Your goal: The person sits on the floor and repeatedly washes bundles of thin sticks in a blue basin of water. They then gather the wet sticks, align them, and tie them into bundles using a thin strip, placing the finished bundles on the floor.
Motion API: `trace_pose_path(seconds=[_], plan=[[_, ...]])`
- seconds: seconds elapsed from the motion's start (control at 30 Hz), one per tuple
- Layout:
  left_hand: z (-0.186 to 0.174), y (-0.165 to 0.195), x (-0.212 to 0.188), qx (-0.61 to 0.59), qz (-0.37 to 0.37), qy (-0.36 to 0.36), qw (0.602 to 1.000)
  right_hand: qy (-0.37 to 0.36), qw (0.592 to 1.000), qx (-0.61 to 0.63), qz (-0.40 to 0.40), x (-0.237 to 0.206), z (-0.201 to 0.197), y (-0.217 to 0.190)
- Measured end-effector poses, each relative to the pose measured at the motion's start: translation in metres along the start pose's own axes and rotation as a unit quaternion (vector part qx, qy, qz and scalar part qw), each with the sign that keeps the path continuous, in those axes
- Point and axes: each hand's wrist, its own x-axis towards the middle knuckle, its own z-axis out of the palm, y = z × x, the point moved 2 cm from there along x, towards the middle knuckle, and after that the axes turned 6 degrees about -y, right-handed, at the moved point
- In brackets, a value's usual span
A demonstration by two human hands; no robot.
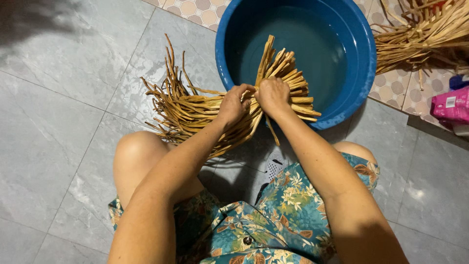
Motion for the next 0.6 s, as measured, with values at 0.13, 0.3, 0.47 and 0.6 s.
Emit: trace_pose_path(seconds=[0.13,0.3,0.47,0.6], plan=[[0.006,-0.011,0.002,0.005,0.013,0.006,1.0,-0.073,0.974,0.195,0.086,0.005,0.001,0.013],[0.013,-0.024,0.013,0.009,-0.027,0.014,0.999,-0.07,0.939,0.32,0.106,0.015,0.01,0.029],[0.013,-0.02,0.016,-0.026,-0.119,0.025,0.992,-0.106,0.897,0.421,0.076,0.024,0.027,0.037],[0.011,-0.01,0.018,-0.01,-0.119,0.069,0.99,-0.12,0.888,0.441,0.054,0.026,0.032,0.039]])
